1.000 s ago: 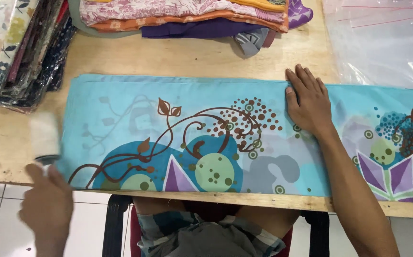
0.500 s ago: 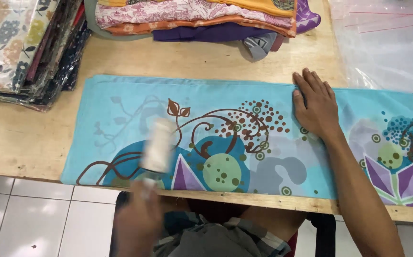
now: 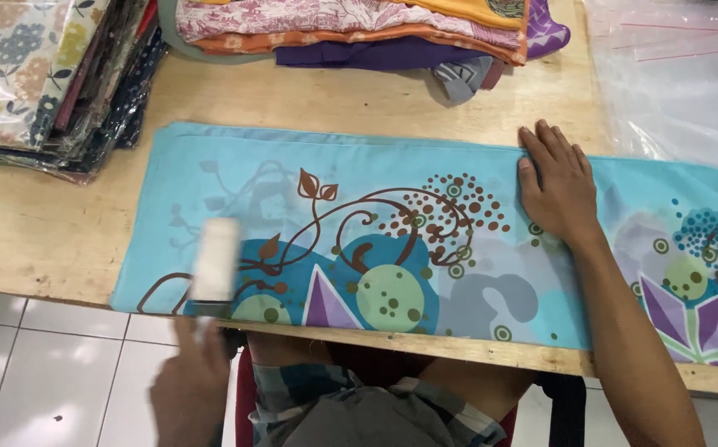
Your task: The person uses a white lint roller to roll over a light blue patterned fabric laid out on a wooden table. They roll the fabric from one end to the other, then fold the fabric in half and continue rolling the surface to remove lint or debris.
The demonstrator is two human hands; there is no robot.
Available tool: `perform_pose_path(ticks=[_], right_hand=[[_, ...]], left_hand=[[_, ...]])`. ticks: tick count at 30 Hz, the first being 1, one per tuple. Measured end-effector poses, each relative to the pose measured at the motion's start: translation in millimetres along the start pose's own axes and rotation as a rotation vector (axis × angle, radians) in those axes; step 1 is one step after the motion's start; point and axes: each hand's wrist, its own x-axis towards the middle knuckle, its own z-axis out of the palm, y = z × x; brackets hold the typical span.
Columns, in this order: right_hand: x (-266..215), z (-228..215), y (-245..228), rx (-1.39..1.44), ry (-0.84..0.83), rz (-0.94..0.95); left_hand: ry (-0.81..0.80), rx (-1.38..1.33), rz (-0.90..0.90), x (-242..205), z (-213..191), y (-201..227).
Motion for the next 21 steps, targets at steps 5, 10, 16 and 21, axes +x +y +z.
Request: perform_pose_path(ticks=[5, 10, 16, 21], right_hand=[[0, 2, 0, 0.008, 0.003, -0.008], [0, 3, 2, -0.003, 0.017, -0.012], [0, 3, 3, -0.004, 0.017, -0.03], [2, 5, 6, -0.02, 0.018, -0.027]], left_hand=[[0.258, 0.001, -0.098, 36, -13, -59], [0.42, -0.041, -0.172, 60, -13, -103], [0.6, -0.263, -0.032, 44, -52, -89], [0.452, -0.493, 0.365, 58, -80, 3]])
